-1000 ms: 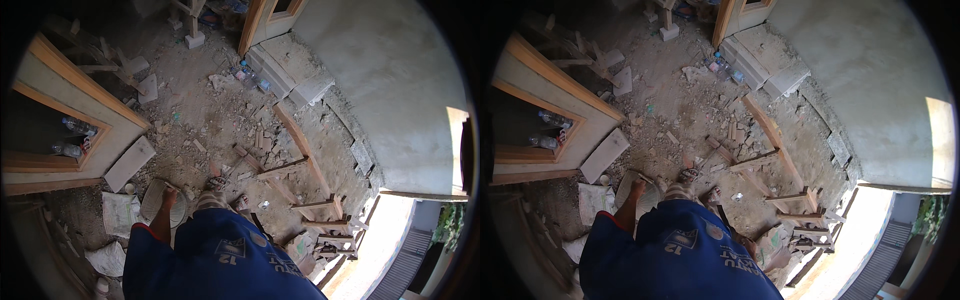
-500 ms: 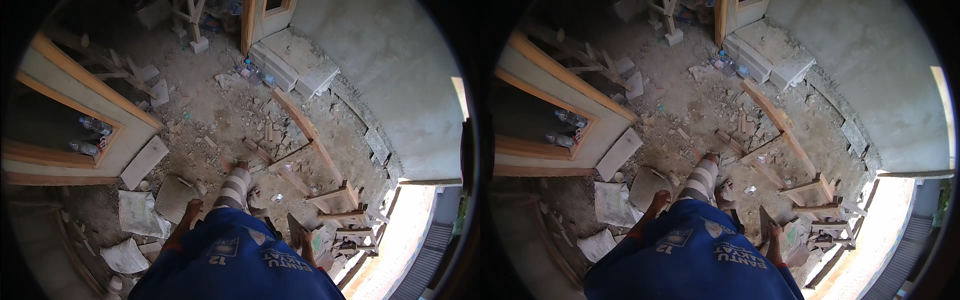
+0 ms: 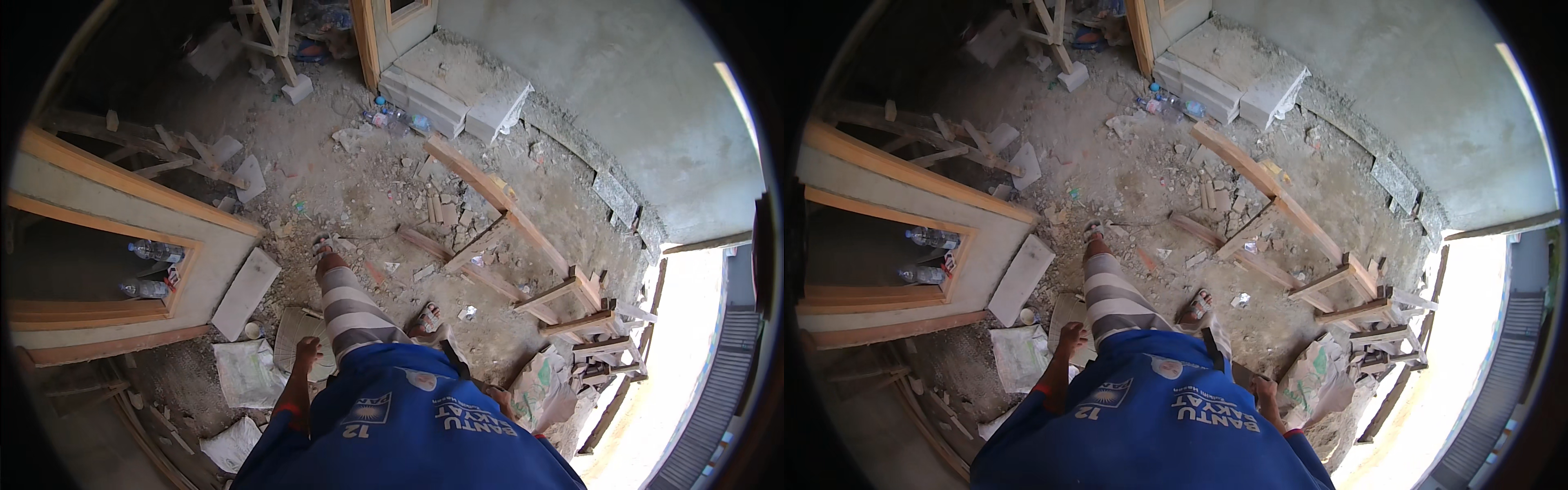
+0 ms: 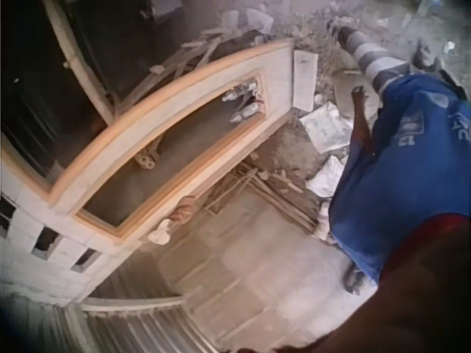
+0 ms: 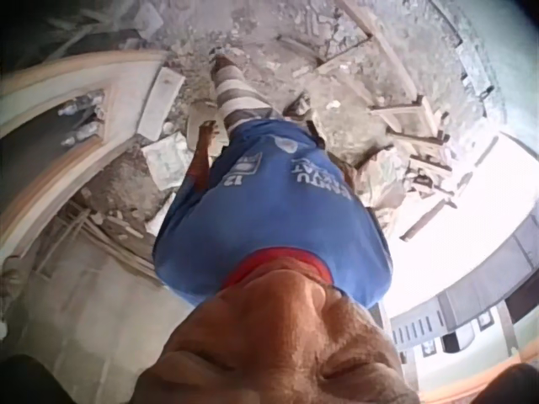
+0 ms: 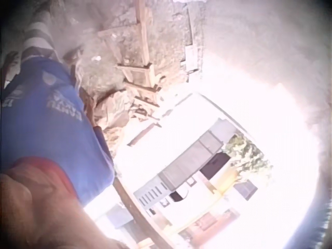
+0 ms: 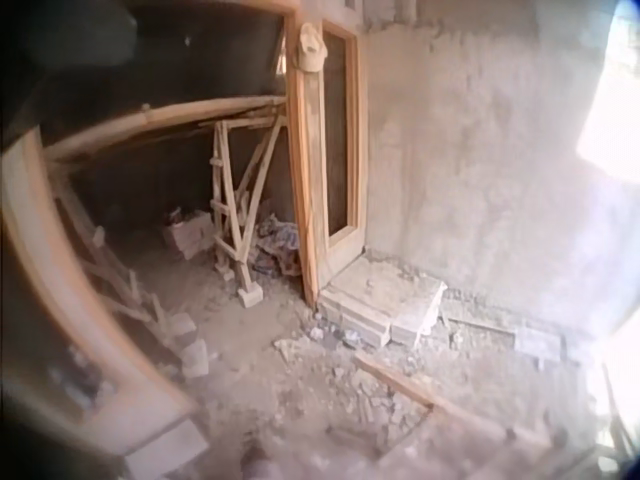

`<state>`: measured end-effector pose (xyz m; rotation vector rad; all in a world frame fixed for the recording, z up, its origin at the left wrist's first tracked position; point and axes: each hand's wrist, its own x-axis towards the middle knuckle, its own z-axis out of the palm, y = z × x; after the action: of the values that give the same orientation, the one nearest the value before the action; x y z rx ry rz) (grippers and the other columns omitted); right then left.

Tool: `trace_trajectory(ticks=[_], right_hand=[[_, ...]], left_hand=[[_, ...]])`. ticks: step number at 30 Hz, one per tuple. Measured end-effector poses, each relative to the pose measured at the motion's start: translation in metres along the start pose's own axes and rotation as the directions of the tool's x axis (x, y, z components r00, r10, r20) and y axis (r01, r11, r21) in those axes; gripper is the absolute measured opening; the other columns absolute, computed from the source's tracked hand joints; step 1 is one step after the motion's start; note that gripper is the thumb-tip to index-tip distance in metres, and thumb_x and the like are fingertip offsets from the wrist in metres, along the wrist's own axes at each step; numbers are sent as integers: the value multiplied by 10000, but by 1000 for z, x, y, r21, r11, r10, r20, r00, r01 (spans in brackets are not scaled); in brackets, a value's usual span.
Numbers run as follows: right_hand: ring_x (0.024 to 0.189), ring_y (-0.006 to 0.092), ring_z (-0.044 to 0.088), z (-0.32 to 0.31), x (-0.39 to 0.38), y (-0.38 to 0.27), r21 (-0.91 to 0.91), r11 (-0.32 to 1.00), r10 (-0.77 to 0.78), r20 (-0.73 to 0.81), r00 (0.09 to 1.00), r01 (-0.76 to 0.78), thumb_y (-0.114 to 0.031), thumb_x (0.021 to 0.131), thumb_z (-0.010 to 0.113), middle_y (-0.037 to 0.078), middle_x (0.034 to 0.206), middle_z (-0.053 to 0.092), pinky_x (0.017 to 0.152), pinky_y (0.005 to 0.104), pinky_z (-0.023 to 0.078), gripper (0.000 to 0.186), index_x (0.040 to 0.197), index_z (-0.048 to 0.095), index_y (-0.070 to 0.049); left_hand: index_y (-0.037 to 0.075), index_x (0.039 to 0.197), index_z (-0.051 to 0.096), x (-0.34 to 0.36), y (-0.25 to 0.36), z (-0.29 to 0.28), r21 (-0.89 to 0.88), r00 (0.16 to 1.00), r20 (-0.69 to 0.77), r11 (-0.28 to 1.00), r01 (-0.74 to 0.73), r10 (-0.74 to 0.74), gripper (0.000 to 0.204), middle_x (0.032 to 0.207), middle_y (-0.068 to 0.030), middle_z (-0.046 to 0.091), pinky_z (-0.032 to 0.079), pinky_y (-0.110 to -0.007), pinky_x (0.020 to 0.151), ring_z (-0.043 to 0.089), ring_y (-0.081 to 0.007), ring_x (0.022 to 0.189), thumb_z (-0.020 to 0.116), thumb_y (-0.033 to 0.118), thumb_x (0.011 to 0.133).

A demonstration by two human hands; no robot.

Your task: The person uses a hand saw to cut a wooden plank while it is supported by a wooden frame at a construction site.

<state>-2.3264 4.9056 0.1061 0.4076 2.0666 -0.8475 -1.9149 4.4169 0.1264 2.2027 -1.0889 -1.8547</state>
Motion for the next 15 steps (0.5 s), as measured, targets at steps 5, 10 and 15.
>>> trace_trajectory(ticks=[5,10,15], right_hand=[[529,200,632,50,-46,-86,-208,977,38,-71,997,-52,-135,753,679,91,657,668,505,349,492,160,735,718,19],[445,182,559,99,-51,-119,162,986,-13,-178,984,42,-121,761,640,60,581,592,437,346,433,153,734,677,25],[567,147,605,149,-91,-176,-167,962,-253,-243,937,216,-170,750,652,64,676,645,525,327,477,224,881,701,4]], left_hand=[[46,1240,610,16,-1,-40,5,999,21,999,50,-50,393,1033,-147,690,522,-345,575,668,-228,705,623,297,938],[35,1188,636,66,31,-79,159,983,161,985,62,-88,369,1013,-141,693,539,-365,597,662,-223,712,642,292,923],[72,1132,647,104,92,-129,30,997,-4,997,-71,71,290,1012,-108,690,510,-330,606,669,-205,717,594,288,946]])
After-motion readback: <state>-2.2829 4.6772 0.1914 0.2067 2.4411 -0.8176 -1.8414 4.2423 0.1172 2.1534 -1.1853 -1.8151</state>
